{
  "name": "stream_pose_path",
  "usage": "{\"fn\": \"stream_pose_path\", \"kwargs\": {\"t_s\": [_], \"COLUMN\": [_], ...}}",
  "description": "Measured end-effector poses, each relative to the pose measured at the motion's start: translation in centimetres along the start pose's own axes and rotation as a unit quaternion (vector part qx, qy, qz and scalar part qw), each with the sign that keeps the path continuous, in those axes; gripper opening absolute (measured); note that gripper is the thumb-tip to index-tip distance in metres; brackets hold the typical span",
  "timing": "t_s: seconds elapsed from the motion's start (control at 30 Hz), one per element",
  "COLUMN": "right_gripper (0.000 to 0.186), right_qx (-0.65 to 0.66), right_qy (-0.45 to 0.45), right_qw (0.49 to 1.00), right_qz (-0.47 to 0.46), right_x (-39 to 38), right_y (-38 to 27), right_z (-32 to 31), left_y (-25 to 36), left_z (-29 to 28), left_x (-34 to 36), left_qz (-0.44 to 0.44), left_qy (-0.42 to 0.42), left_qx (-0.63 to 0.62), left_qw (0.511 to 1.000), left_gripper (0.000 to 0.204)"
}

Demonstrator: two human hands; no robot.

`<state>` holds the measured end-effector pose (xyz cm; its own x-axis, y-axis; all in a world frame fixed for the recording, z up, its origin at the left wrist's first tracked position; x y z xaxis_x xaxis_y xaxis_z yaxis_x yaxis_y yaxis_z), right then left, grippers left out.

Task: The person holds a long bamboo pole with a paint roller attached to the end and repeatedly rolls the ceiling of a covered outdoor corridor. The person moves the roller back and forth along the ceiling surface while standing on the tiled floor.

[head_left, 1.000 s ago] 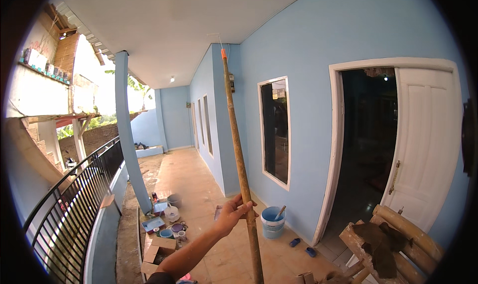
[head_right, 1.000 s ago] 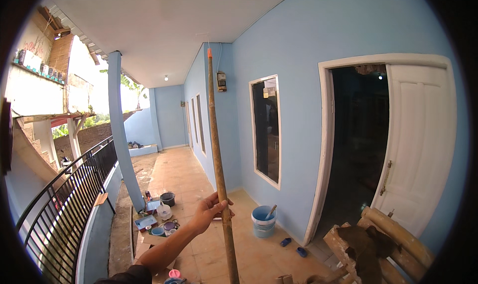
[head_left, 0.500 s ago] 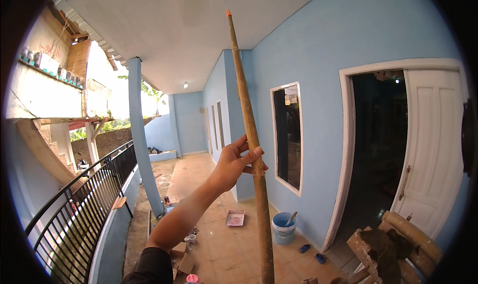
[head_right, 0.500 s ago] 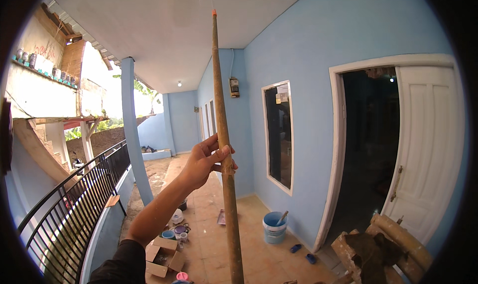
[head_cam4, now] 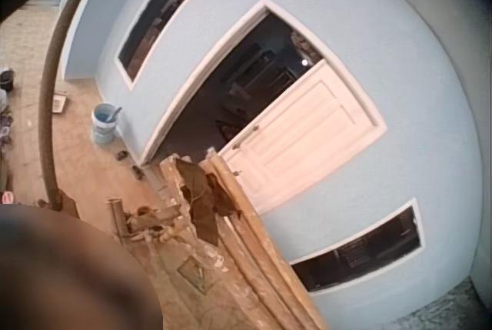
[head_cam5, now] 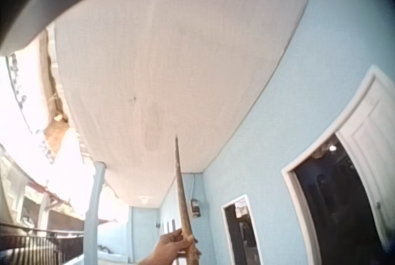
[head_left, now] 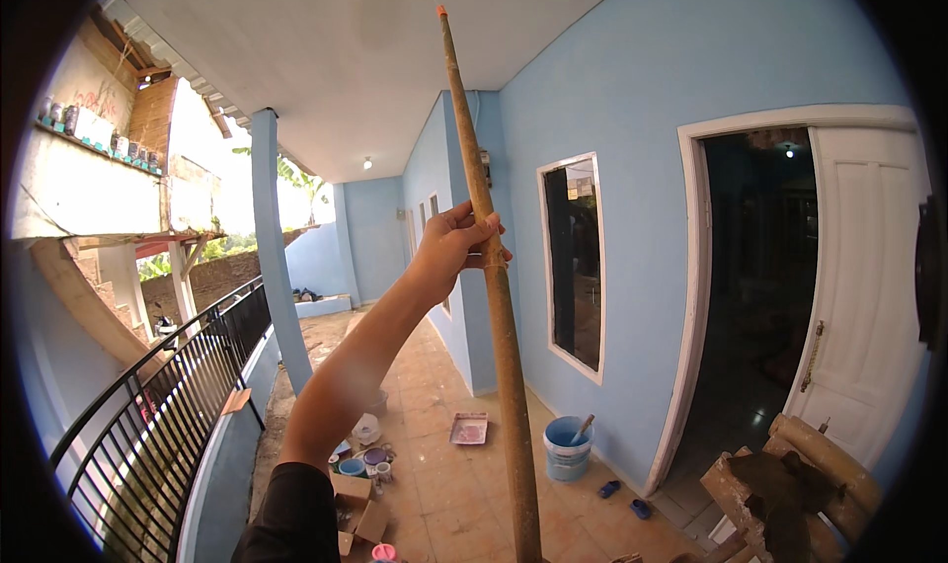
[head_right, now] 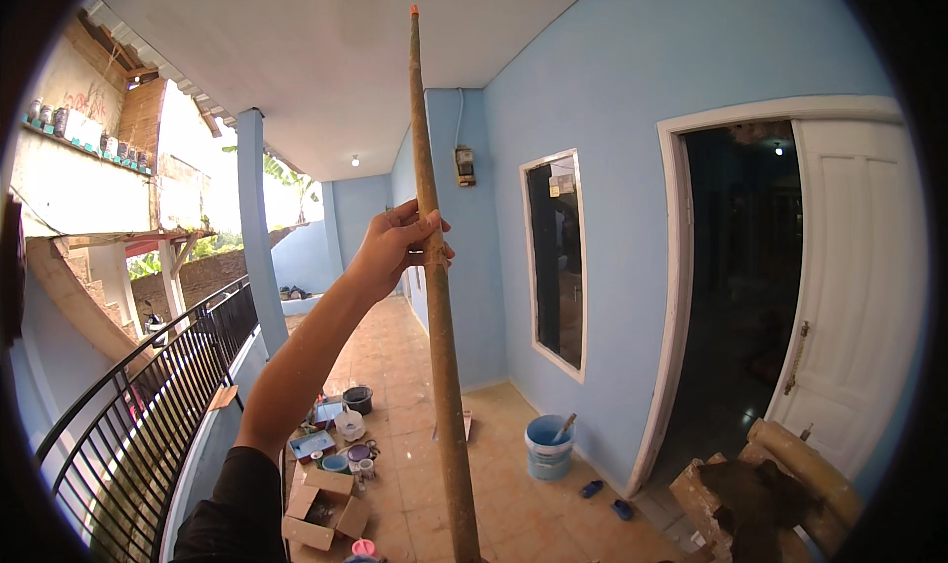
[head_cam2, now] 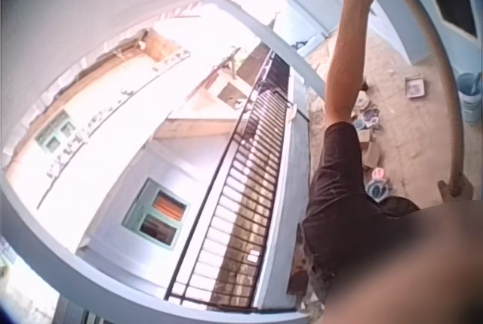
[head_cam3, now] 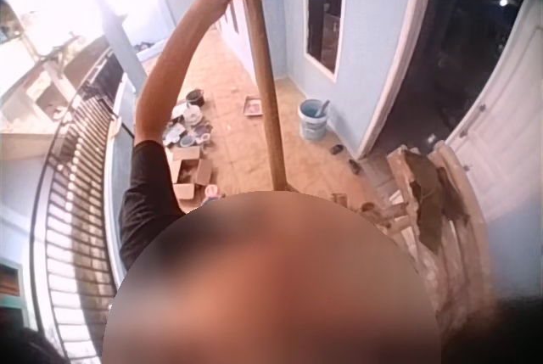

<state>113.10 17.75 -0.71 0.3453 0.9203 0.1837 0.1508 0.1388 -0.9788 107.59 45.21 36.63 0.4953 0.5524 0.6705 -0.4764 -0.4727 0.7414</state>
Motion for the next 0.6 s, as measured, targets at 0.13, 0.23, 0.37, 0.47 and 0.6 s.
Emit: {"fn": "stream_pose_path", "kwargs": {"t_s": [0.13,0.23,0.37,0.47,0.6], "right_gripper": [0.024,0.026,0.027,0.025,0.023], "right_qx": [0.015,0.035,-0.057,0.019,0.034], "right_qy": [-0.013,0.009,-0.056,-0.040,-0.055], "right_qw": [0.998,0.996,0.996,0.997,0.995], "right_qz": [-0.054,-0.078,-0.028,-0.057,-0.078], "right_x": [8.3,15.7,25.7,31.5,36.4], "right_y": [0.4,0.3,-0.1,-1.3,-2.8], "right_z": [2.8,4.6,5.8,7.7,8.9], "left_y": [-2.9,-6.0,-9.3,-11.6,-13.7], "left_z": [-5.2,-9.4,-15.5,-19.2,-22.1], "left_x": [4.8,6.0,5.4,3.6,1.9], "left_qz": [-0.010,-0.021,-0.037,-0.068,-0.121], "left_qy": [0.002,0.037,0.055,0.072,0.079], "left_qx": [0.058,0.061,0.068,0.069,0.082], "left_qw": [0.998,0.997,0.995,0.993,0.986], "left_gripper": [0.056,0.068,0.070,0.064,0.059]}}
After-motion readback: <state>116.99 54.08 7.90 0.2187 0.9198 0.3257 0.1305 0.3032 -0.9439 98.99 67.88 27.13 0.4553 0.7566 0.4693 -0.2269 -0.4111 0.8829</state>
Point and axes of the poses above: each hand's wrist, its own x-axis towards the middle knuckle, its own z-axis out of the palm, y = z × x, the point moved 3 cm from there along x, towards the middle knuckle, and after that the axes turned 14 degrees about -x, right-handed, at the moved point
